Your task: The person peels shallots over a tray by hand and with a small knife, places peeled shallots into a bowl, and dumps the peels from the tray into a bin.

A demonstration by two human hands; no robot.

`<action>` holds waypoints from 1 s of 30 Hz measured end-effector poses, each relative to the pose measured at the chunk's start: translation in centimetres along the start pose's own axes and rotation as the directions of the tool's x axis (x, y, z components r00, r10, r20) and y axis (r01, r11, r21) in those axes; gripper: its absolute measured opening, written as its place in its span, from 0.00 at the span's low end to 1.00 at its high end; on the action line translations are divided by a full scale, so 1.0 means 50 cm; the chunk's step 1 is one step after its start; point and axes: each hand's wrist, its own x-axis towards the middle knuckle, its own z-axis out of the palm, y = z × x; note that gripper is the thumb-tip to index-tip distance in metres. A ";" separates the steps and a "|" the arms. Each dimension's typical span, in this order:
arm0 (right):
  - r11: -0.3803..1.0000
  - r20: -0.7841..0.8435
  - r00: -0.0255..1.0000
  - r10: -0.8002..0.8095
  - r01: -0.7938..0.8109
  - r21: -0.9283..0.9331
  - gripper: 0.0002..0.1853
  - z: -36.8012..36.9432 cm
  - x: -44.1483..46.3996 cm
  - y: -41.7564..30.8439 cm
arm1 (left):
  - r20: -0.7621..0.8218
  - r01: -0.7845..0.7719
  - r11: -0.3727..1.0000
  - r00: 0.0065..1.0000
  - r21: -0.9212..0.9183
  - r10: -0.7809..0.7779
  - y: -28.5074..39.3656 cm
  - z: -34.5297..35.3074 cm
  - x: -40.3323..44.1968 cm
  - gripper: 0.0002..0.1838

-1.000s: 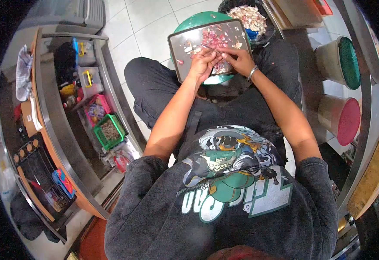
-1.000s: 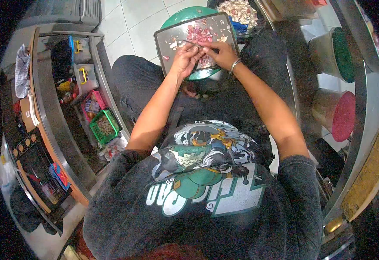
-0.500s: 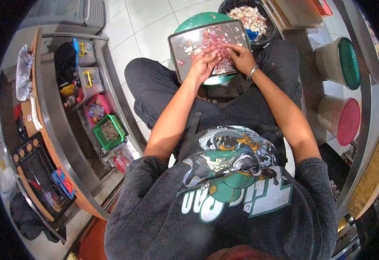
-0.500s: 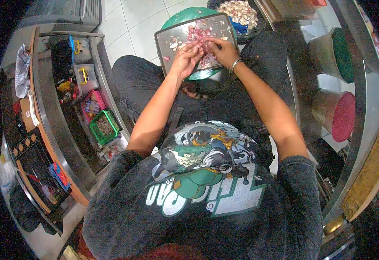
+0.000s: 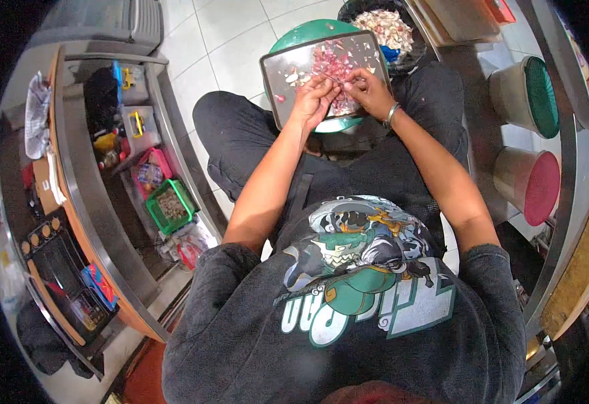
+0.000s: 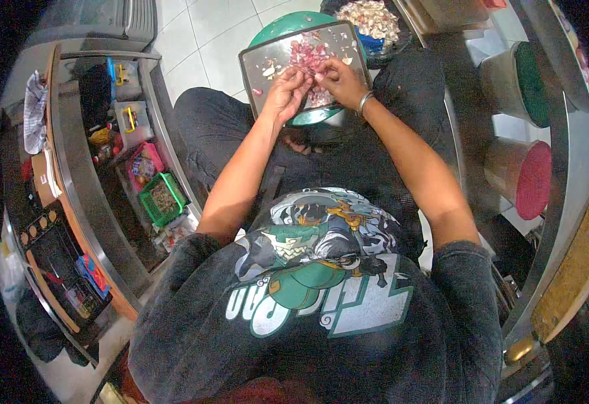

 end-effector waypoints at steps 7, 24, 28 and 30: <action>0.995 0.025 1.000 -0.005 0.003 0.100 0.12 0.004 0.000 0.002 | 0.017 -0.045 0.993 0.999 0.105 0.043 -0.003 0.006 0.001 0.06; 0.991 0.033 0.994 -0.106 0.103 0.081 0.17 0.004 -0.003 -0.014 | 0.087 -0.333 0.659 0.922 0.674 0.376 0.023 0.060 -0.015 0.32; 0.935 -0.006 0.964 -0.265 0.255 -0.247 0.16 -0.002 -0.005 -0.015 | 0.115 -0.342 0.543 0.906 0.767 0.408 0.024 0.056 -0.014 0.32; 0.961 -0.017 0.990 -0.141 0.133 -0.241 0.14 -0.005 -0.009 -0.015 | 0.143 -0.389 0.579 0.894 0.717 0.424 0.021 0.053 -0.010 0.32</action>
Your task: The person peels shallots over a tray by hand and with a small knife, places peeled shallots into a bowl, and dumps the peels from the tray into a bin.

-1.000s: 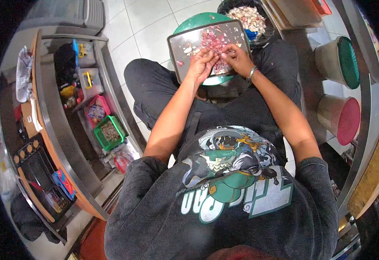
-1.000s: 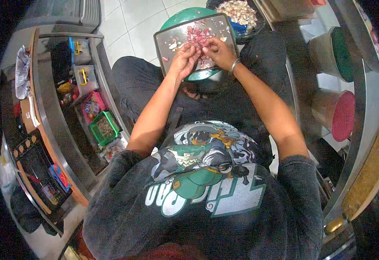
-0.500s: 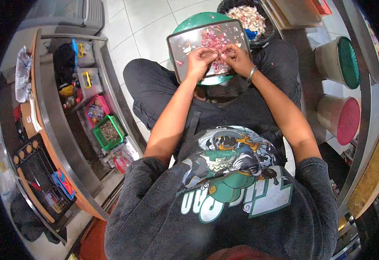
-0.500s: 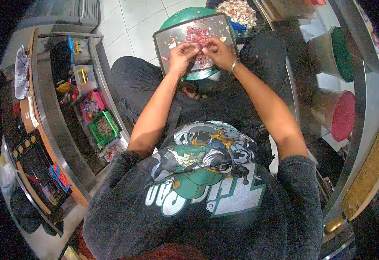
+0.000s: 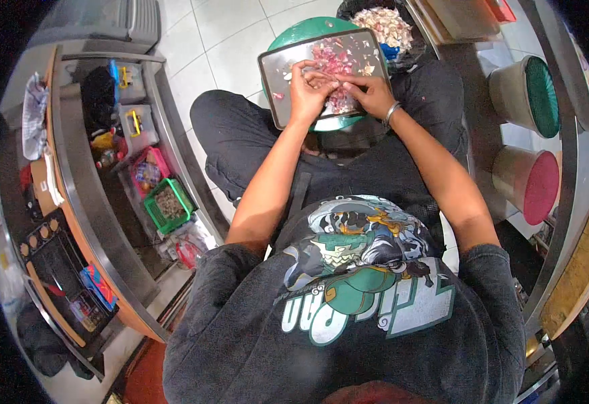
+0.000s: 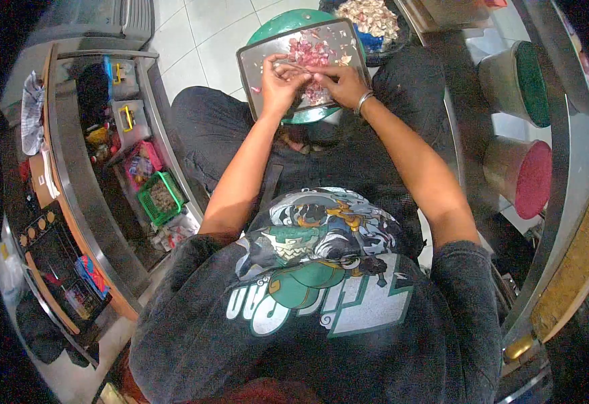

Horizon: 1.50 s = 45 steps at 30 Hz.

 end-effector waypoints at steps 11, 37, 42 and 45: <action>0.896 0.122 0.952 0.282 -0.307 0.321 0.17 -0.008 0.006 0.013 | 0.004 0.103 0.980 0.995 -0.169 -0.104 -0.011 0.001 -0.002 0.32; 0.963 -0.052 0.992 0.117 -0.101 0.249 0.15 0.006 -0.016 -0.013 | -0.021 0.176 0.689 0.963 -0.703 -0.267 0.034 0.019 -0.059 0.22; 0.960 -0.065 0.997 0.041 -0.021 0.280 0.16 0.005 -0.027 -0.046 | -0.013 0.125 0.799 0.986 -0.588 -0.164 -0.025 0.015 -0.043 0.21; 0.961 -0.035 0.999 0.017 -0.007 0.276 0.18 0.000 -0.027 -0.054 | -0.008 0.130 0.783 0.985 -0.609 -0.170 -0.029 0.014 -0.042 0.21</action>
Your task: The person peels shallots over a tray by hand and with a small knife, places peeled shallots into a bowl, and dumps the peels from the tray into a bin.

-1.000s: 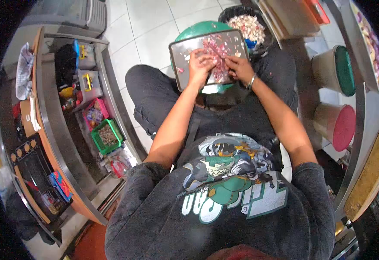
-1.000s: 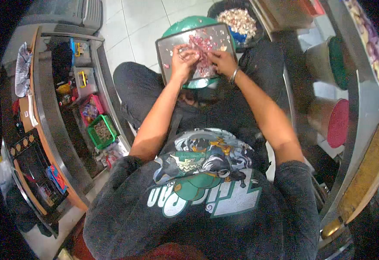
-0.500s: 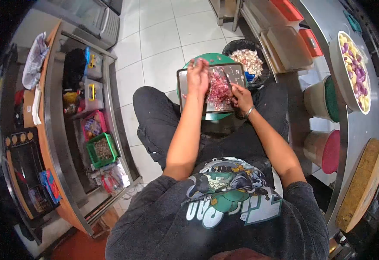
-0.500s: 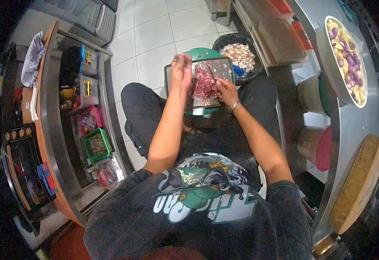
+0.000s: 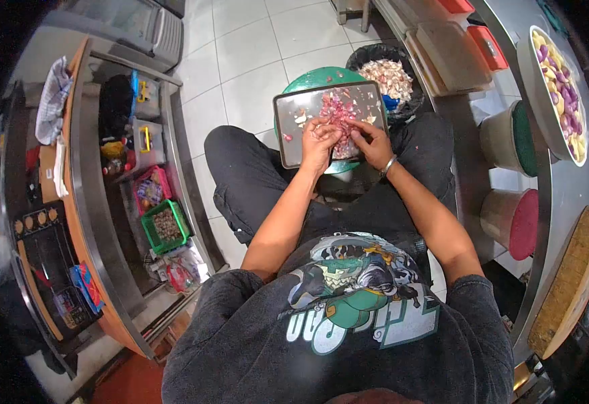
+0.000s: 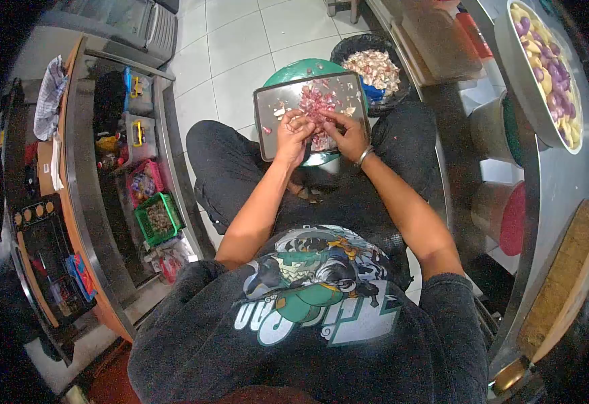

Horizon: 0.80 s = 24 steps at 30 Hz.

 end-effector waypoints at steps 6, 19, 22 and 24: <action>0.995 0.052 0.998 -0.038 0.043 -0.092 0.16 0.003 0.001 0.025 | 0.023 0.008 0.999 1.000 -0.046 -0.007 0.008 0.008 -0.001 0.21; 0.982 0.066 0.997 -0.027 0.039 -0.185 0.14 -0.001 0.005 0.012 | 0.059 0.040 0.995 0.998 -0.089 -0.035 -0.003 -0.010 0.003 0.20; 0.983 0.050 0.998 0.023 -0.014 -0.185 0.14 -0.004 0.005 0.008 | 0.029 0.047 0.997 0.999 -0.060 -0.045 -0.005 -0.016 0.006 0.21; 0.977 0.043 0.999 0.025 -0.015 -0.211 0.14 -0.006 0.007 0.009 | 0.028 0.061 0.998 0.998 -0.012 -0.061 0.002 -0.015 0.008 0.22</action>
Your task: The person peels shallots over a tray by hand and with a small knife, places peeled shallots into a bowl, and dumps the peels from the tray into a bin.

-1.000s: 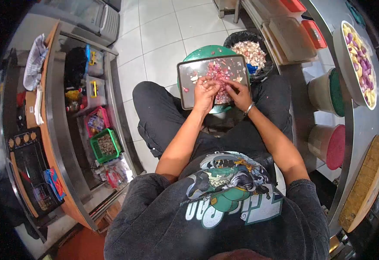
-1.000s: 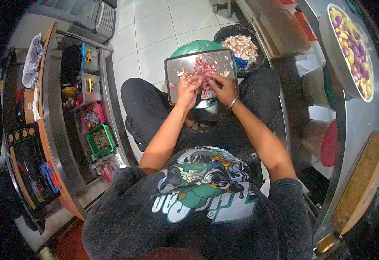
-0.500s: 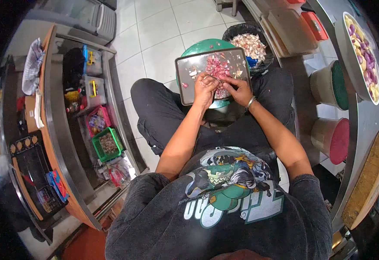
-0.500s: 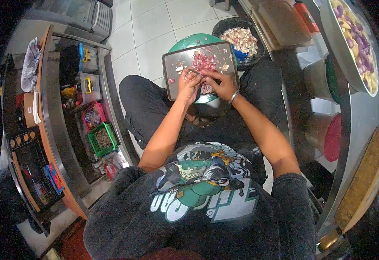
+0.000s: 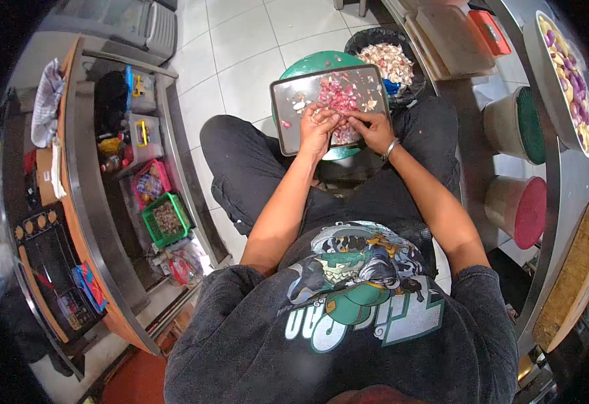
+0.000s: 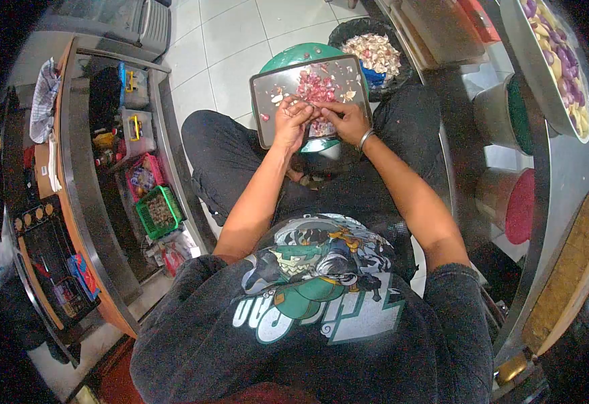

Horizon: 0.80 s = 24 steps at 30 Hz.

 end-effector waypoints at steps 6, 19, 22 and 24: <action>1.000 -0.044 0.999 -0.015 0.016 0.025 0.13 0.001 0.007 0.017 | -0.037 0.028 1.000 0.999 0.006 -0.028 0.009 0.016 -0.001 0.24; 0.999 0.017 1.000 0.018 -0.018 0.027 0.13 0.005 0.009 0.032 | 0.002 -0.016 0.997 1.000 0.082 0.015 0.003 0.002 0.003 0.25; 0.963 -0.052 0.964 -0.261 0.256 -0.082 0.15 0.009 0.012 0.023 | 0.012 -0.047 0.972 0.999 0.232 0.045 0.007 0.001 0.004 0.25; 0.987 -0.009 0.987 -0.158 0.158 -0.019 0.15 0.005 0.008 0.015 | 0.013 -0.045 0.978 0.999 0.205 0.044 0.008 0.003 0.003 0.25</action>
